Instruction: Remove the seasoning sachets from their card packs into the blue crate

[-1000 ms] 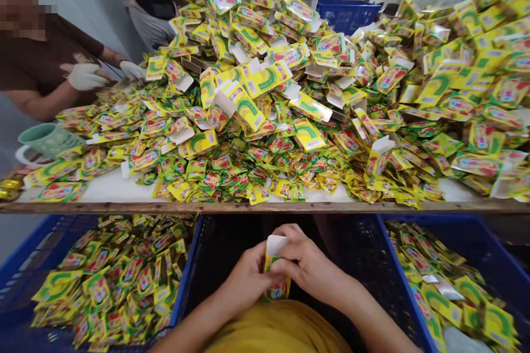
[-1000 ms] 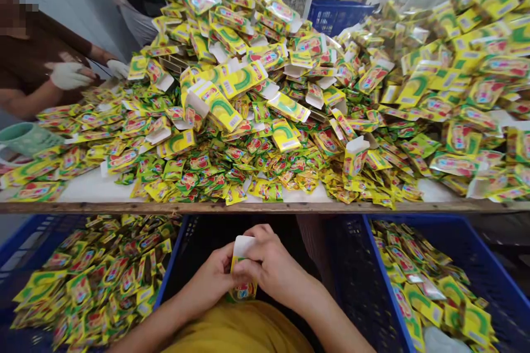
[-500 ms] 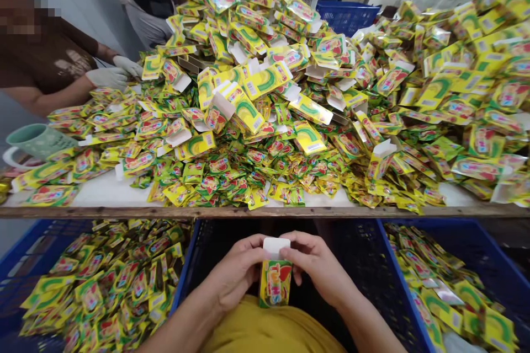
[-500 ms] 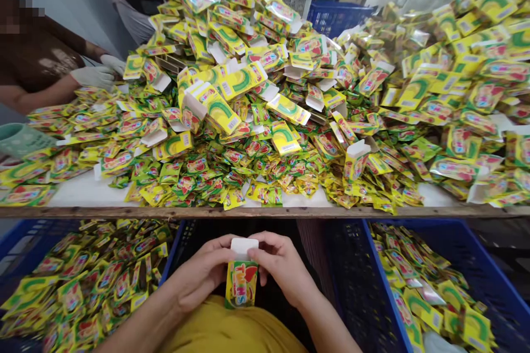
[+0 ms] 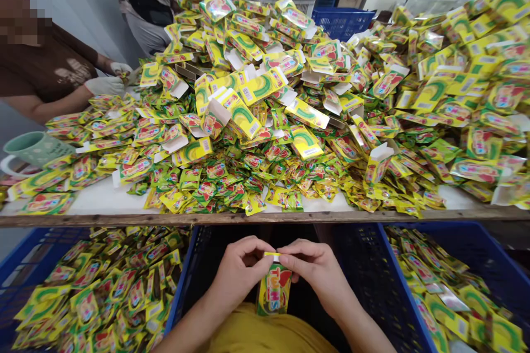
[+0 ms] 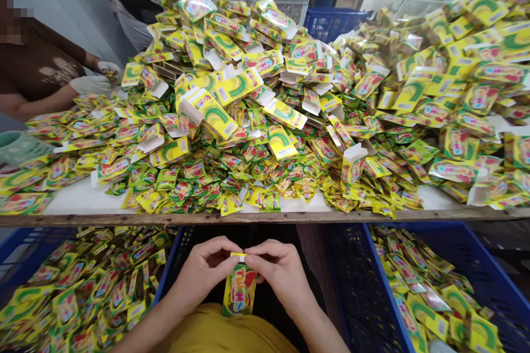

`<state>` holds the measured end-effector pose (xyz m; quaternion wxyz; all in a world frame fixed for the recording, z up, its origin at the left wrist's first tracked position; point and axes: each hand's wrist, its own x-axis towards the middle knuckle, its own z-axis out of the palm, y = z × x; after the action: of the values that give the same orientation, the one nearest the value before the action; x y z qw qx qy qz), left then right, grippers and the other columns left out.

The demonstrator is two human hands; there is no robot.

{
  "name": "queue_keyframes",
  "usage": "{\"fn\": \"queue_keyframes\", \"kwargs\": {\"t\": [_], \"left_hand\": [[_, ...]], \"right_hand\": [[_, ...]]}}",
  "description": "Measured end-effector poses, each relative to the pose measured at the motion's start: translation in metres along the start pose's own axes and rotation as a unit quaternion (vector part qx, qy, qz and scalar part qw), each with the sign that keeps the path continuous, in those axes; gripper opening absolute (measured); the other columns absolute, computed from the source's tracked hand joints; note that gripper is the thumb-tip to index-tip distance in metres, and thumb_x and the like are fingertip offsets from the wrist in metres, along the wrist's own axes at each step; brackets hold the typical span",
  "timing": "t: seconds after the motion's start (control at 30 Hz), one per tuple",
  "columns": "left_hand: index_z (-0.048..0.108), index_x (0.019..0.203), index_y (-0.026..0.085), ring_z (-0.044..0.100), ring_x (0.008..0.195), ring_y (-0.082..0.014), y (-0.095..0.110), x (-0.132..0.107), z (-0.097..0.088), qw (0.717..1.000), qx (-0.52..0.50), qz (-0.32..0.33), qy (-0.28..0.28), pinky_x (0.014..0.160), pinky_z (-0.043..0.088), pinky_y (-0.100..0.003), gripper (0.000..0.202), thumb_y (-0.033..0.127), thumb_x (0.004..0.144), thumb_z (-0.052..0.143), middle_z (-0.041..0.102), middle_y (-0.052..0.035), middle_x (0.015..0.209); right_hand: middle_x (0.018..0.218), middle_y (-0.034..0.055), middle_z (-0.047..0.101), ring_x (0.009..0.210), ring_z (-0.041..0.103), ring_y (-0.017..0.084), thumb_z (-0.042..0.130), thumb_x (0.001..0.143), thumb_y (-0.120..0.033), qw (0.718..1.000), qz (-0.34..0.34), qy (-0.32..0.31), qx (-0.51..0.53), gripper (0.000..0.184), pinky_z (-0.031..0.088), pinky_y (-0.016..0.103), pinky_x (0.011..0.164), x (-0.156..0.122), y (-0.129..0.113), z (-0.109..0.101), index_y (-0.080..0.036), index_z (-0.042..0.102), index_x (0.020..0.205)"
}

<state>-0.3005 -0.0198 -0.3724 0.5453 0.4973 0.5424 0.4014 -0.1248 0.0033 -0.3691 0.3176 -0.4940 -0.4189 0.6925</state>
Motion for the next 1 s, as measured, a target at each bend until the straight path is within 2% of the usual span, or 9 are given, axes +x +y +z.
{"fn": "queue_keyframes", "kwargs": {"t": [0.13,0.27,0.43,0.53,0.63,0.73,0.83,0.9,1.0], "left_hand": [[0.073,0.084,0.015,0.063,0.072,-0.0152,-0.007,-0.006,-0.001,0.987,0.069,0.143,0.012,0.065,0.050,-0.024,0.011,0.019,0.082,0.063,0.068,-0.0078,0.079],[0.071,0.097,0.018,0.066,0.083,-0.0167,-0.014,-0.014,-0.004,0.979,0.051,0.193,-0.037,0.075,0.052,-0.027,0.017,0.013,0.082,0.065,0.070,-0.0091,0.091],[0.072,0.100,0.019,0.065,0.081,-0.0172,-0.022,-0.019,0.002,0.989,0.054,0.127,-0.060,0.073,0.051,-0.027,0.018,0.020,0.083,0.064,0.071,-0.0089,0.089],[0.073,0.100,0.020,0.065,0.075,-0.0165,-0.023,-0.016,0.008,0.994,0.042,0.068,-0.078,0.067,0.050,-0.024,0.021,0.027,0.083,0.064,0.072,-0.0079,0.085],[0.073,0.096,0.020,0.067,0.079,-0.0171,-0.024,-0.011,-0.001,1.000,0.004,0.019,-0.016,0.071,0.052,-0.024,0.021,0.033,0.083,0.064,0.073,-0.0064,0.090],[0.069,0.100,0.019,0.068,0.087,-0.0198,-0.042,-0.016,-0.044,0.987,0.005,-0.038,0.153,0.076,0.053,-0.026,0.031,0.042,0.079,0.066,0.072,-0.0063,0.100],[0.064,0.102,0.017,0.067,0.080,-0.0219,-0.079,-0.040,-0.125,0.923,0.102,-0.100,0.356,0.068,0.053,-0.028,0.047,0.051,0.070,0.068,0.071,-0.0049,0.089],[0.065,0.092,0.020,0.065,0.070,-0.0225,-0.105,-0.066,-0.183,0.855,0.218,-0.170,0.438,0.058,0.048,-0.026,0.040,0.049,0.065,0.070,0.067,0.0000,0.068],[0.058,0.080,0.023,0.062,0.060,-0.0209,-0.125,-0.099,-0.241,0.773,0.289,-0.284,0.488,0.050,0.042,-0.022,0.034,0.041,0.057,0.077,0.058,0.0060,0.054]], "right_hand": [[0.079,0.0064,0.066,0.065,0.060,0.015,0.079,0.069,-0.036,0.998,-0.057,-0.012,-0.028,0.020,0.052,0.025,0.051,-0.007,0.007,-0.005,-0.022,0.078,0.081],[0.082,0.0057,0.065,0.068,0.061,0.015,0.075,0.075,-0.029,0.985,-0.144,-0.020,-0.089,0.014,0.052,0.025,0.055,-0.015,0.013,-0.006,-0.026,0.077,0.088],[0.087,0.0063,0.064,0.079,0.062,0.018,0.065,0.084,-0.027,0.960,-0.206,0.026,-0.189,0.012,0.052,0.028,0.066,-0.029,0.025,-0.007,-0.025,0.075,0.091],[0.088,0.0066,0.065,0.079,0.063,0.018,0.060,0.088,-0.030,0.955,-0.204,-0.010,-0.217,0.016,0.052,0.029,0.067,-0.024,0.021,-0.017,-0.024,0.075,0.092],[0.082,0.0063,0.066,0.077,0.062,0.019,0.057,0.089,-0.033,0.924,-0.244,0.046,-0.291,0.021,0.050,0.030,0.070,0.007,-0.001,-0.025,-0.021,0.073,0.081],[0.086,0.0098,0.064,0.081,0.060,0.023,0.059,0.087,-0.035,0.832,-0.237,0.200,-0.460,0.021,0.047,0.035,0.074,0.057,-0.026,-0.020,-0.017,0.070,0.091],[0.093,0.0138,0.062,0.091,0.056,0.029,0.069,0.078,-0.033,0.750,-0.200,0.242,-0.582,0.023,0.044,0.039,0.079,0.100,-0.033,-0.006,-0.014,0.068,0.092],[0.091,0.0118,0.061,0.093,0.055,0.029,0.074,0.072,-0.030,0.764,-0.209,0.223,-0.568,0.020,0.043,0.038,0.080,0.115,-0.030,-0.003,-0.016,0.066,0.083],[0.077,0.0047,0.061,0.077,0.056,0.022,0.075,0.069,-0.035,0.882,-0.205,0.164,-0.391,0.025,0.044,0.032,0.069,0.117,-0.032,-0.019,-0.017,0.059,0.076]]}}
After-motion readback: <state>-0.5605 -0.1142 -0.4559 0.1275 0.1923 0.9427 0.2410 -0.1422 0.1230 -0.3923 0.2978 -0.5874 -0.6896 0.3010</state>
